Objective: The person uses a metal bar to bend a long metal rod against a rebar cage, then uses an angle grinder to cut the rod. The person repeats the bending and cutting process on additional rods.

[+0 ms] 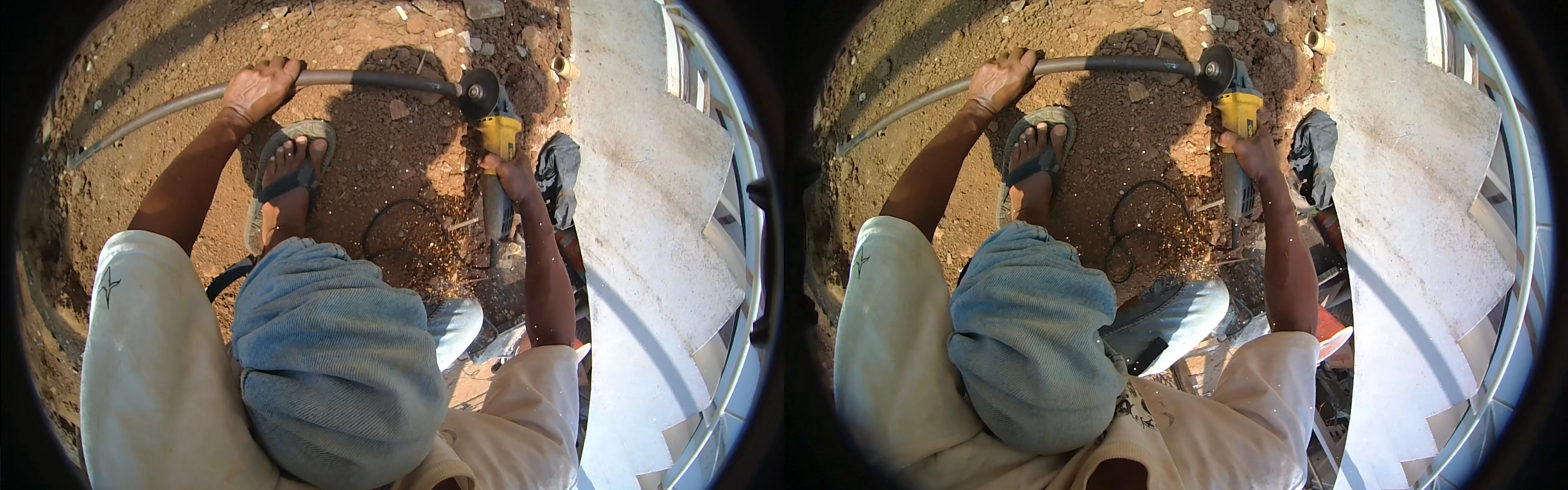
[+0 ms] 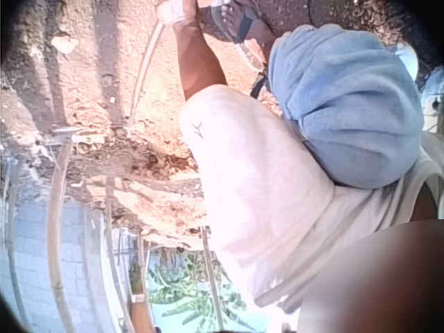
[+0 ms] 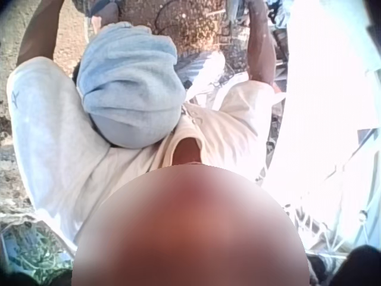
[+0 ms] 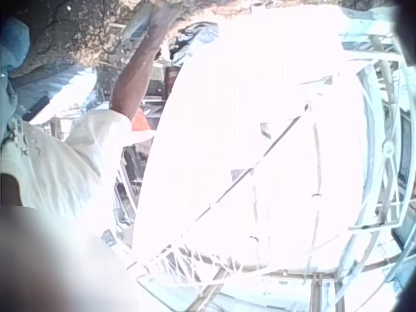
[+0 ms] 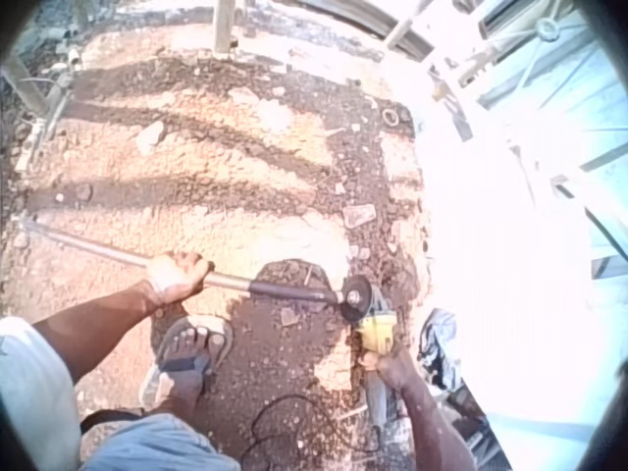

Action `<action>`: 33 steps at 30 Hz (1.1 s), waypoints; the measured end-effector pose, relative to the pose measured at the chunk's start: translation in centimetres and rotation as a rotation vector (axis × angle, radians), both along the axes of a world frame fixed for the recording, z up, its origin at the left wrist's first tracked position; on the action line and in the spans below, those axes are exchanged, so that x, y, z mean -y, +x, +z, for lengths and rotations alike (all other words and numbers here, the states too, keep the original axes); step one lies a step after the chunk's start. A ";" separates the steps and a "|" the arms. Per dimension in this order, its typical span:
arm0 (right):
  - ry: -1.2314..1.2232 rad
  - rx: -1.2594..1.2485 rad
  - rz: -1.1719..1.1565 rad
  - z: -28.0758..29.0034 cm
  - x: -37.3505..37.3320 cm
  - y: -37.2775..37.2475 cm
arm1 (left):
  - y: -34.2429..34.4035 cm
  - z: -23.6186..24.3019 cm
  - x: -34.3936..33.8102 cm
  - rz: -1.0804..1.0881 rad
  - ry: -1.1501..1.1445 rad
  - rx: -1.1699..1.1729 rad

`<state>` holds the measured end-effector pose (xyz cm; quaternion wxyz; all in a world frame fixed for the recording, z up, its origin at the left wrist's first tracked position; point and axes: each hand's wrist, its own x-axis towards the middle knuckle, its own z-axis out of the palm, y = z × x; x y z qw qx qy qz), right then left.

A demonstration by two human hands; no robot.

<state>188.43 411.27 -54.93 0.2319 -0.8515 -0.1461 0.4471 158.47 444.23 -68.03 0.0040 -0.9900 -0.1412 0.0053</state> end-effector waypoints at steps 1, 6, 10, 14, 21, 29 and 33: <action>0.009 0.003 0.002 0.0 0.0 0.0 | 0.0 0.0 0.0 0.001 0.000 -0.013; -0.040 -0.003 0.006 0.3 -0.2 -0.3 | 0.0 0.0 0.0 -0.010 0.011 -0.023; -0.053 0.009 -0.014 0.4 -0.4 -0.5 | 0.0 0.2 -0.1 -0.023 0.021 0.026; -0.071 -0.007 -0.068 0.2 -0.2 -0.6 | 0.0 0.2 0.1 0.023 -0.034 -0.034; -0.055 -0.007 -0.059 0.1 -0.2 -0.8 | 0.1 0.1 0.2 0.046 -0.016 -0.065; -0.069 0.042 0.007 0.0 -0.4 -0.7 | 0.0 0.3 0.1 0.000 -0.010 0.009; -0.071 0.064 0.001 -0.2 -0.4 -0.7 | 0.0 0.2 0.2 0.031 -0.022 -0.031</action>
